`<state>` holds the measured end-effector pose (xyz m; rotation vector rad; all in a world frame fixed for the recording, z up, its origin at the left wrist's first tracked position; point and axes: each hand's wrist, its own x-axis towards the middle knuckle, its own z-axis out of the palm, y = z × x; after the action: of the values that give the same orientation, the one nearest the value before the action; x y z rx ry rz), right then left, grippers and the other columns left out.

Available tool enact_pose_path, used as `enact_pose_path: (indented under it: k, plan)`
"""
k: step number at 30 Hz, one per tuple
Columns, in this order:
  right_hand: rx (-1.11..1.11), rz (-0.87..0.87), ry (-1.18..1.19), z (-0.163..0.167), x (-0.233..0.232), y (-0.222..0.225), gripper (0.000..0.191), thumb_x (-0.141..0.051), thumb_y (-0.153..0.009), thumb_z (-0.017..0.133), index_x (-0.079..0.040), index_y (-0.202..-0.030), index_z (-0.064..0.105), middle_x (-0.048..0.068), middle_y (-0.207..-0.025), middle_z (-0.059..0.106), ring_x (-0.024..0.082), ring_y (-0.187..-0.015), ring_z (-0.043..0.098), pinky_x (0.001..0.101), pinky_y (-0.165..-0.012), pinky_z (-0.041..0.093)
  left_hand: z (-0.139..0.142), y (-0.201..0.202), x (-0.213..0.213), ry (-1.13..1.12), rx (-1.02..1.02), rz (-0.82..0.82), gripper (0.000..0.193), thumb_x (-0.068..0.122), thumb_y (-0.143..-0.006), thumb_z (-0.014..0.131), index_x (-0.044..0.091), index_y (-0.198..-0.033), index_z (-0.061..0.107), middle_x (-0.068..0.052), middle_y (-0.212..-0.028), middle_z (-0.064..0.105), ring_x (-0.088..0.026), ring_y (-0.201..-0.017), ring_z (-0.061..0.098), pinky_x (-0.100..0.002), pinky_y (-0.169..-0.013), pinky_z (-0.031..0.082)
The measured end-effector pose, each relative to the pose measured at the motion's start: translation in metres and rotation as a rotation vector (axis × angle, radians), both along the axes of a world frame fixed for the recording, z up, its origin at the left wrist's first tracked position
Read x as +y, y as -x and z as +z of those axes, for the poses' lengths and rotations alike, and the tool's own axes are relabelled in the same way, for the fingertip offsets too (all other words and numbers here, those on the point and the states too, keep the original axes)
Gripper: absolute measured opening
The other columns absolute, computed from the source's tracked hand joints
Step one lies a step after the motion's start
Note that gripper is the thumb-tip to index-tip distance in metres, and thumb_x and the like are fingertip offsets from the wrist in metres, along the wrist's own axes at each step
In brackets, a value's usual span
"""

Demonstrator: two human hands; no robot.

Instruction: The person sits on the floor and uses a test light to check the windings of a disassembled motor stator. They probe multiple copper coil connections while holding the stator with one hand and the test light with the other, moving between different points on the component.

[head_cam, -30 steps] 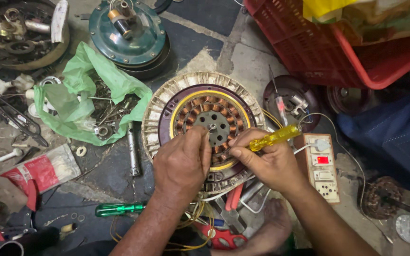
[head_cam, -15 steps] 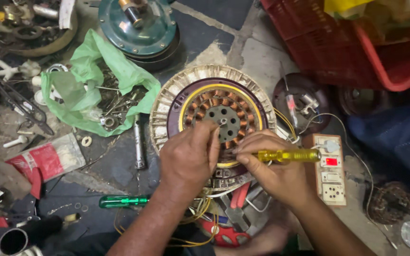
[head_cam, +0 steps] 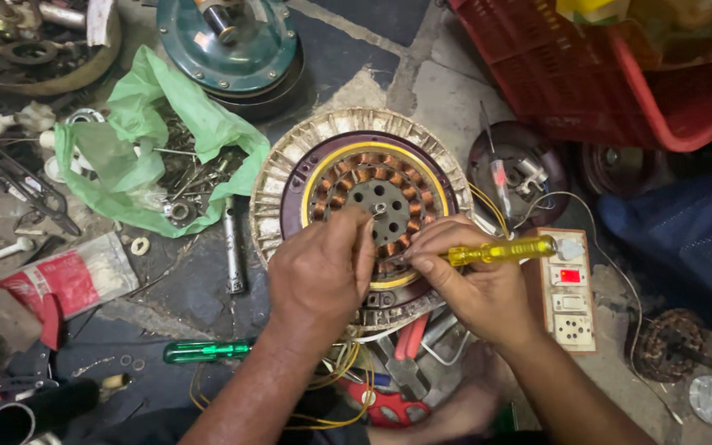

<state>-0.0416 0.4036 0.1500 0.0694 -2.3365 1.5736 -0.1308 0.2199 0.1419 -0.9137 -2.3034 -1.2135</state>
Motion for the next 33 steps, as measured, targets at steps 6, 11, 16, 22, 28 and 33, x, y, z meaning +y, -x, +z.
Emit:
enact_pose_path:
  k: [6,11,16,22,28,33]
  plan:
    - [-0.037,0.023,-0.011,0.0,0.0,0.0,0.004,-0.005,-0.093,0.075,-0.005,-0.096,0.071,0.006,-0.1,0.071,0.019,-0.103,0.067,0.0342,-0.096,0.055,0.0,0.0,0.0,-0.003,0.004,0.0,0.019,0.01,-0.093,0.075,0.009,-0.107,0.062,-0.009,-0.08,0.068,-0.028,-0.069,0.069,-0.042,-0.062,0.054]
    - [-0.01,0.047,-0.065,0.003,0.001,0.0,0.004,-0.006,-0.094,0.075,-0.005,-0.096,0.072,0.005,-0.099,0.073,0.019,-0.103,0.067,0.034,-0.097,0.054,0.002,0.0,0.0,0.004,-0.014,-0.002,0.019,0.01,-0.093,0.076,0.009,-0.106,0.062,-0.009,-0.078,0.067,-0.029,-0.069,0.069,-0.042,-0.061,0.053]
    - [-0.042,0.014,-0.057,0.001,-0.001,0.001,0.004,-0.008,-0.093,0.076,-0.006,-0.095,0.072,0.005,-0.098,0.073,0.018,-0.101,0.068,0.0328,-0.093,0.056,0.002,0.0,-0.001,0.029,-0.006,0.009,0.02,0.011,-0.092,0.076,0.009,-0.105,0.061,-0.01,-0.077,0.067,-0.029,-0.067,0.068,-0.043,-0.061,0.053]
    - [-0.037,0.004,0.089,-0.01,0.008,-0.003,0.004,-0.008,-0.097,0.072,-0.005,-0.099,0.071,0.007,-0.102,0.073,0.019,-0.102,0.069,0.0333,-0.096,0.056,0.001,0.001,-0.001,0.006,0.003,0.003,0.019,0.012,-0.093,0.074,0.009,-0.107,0.061,-0.01,-0.079,0.067,-0.029,-0.068,0.068,-0.043,-0.062,0.054]
    - [-0.072,-0.265,0.243,-0.009,0.031,-0.016,0.012,-0.007,-0.097,0.072,-0.001,-0.107,0.069,0.009,-0.107,0.071,0.016,-0.096,0.068,0.0308,-0.089,0.056,0.0,0.001,0.001,-0.001,0.001,-0.002,0.018,0.011,-0.093,0.074,0.009,-0.106,0.062,-0.011,-0.078,0.068,-0.031,-0.069,0.068,-0.045,-0.062,0.053]
    - [-0.104,-0.326,0.312,0.009,0.025,-0.037,0.023,-0.011,-0.095,0.064,-0.002,-0.114,0.071,0.012,-0.103,0.077,0.016,-0.091,0.07,0.0294,-0.086,0.057,0.003,0.004,0.003,-0.006,-0.026,-0.006,0.016,0.013,-0.094,0.073,0.01,-0.106,0.062,-0.013,-0.077,0.07,-0.033,-0.069,0.07,-0.046,-0.062,0.055]
